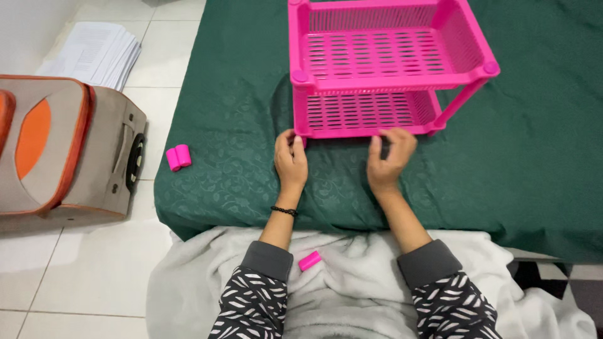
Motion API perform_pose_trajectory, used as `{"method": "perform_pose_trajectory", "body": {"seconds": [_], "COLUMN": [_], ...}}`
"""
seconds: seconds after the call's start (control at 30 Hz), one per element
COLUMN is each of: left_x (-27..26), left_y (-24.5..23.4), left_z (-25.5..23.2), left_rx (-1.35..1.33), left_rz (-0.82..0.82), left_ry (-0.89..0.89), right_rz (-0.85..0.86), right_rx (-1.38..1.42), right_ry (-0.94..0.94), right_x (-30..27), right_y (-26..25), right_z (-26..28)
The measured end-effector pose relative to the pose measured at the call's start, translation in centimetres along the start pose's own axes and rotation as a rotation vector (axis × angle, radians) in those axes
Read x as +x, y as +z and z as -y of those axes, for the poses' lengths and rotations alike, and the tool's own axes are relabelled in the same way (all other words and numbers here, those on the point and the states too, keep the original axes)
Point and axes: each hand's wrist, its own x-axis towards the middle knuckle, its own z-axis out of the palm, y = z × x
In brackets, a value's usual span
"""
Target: The person assembles a pink plastic two-tier basket by hand on a green bedsheet. They connect side panels to a base tray, insert vertical supports, and attach small cylindrical feet to the bottom corners.
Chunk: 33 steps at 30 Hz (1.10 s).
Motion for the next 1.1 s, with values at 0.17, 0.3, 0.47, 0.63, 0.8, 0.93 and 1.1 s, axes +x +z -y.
{"method": "perform_pose_trajectory", "body": {"seconds": [0.17, 0.3, 0.47, 0.63, 0.8, 0.93, 1.1], "left_x": [0.7, 0.2, -0.1, 0.9, 2.9, 6.0, 12.1], "left_y": [3.2, 5.2, 5.5, 5.8, 6.3, 6.6, 6.9], "left_z": [0.8, 0.9, 0.9, 1.7, 3.2, 4.9, 8.2], "left_rx": [-0.053, -0.055, -0.031, -0.029, 0.001, -0.008, 0.064], "left_rz": [-0.067, -0.152, -0.175, -0.214, -0.253, -0.254, -0.098], "left_ry": [-0.123, -0.115, 0.014, 0.034, 0.071, 0.083, 0.097], "right_rz": [-0.215, -0.17, 0.046, -0.011, -0.002, -0.01, 0.08], "right_rx": [-0.07, -0.047, 0.101, 0.087, -0.004, -0.049, -0.11], "right_ry": [0.121, 0.201, 0.357, 0.295, 0.246, 0.072, -0.038], "right_x": [1.3, 2.9, 3.1, 2.4, 2.6, 2.6, 1.6], "right_y": [-3.9, -5.5, -4.3, -4.5, -5.5, -5.8, -6.2], "right_z": [-5.5, -9.1, -10.4, -9.2, -7.3, -5.9, -4.3]}}
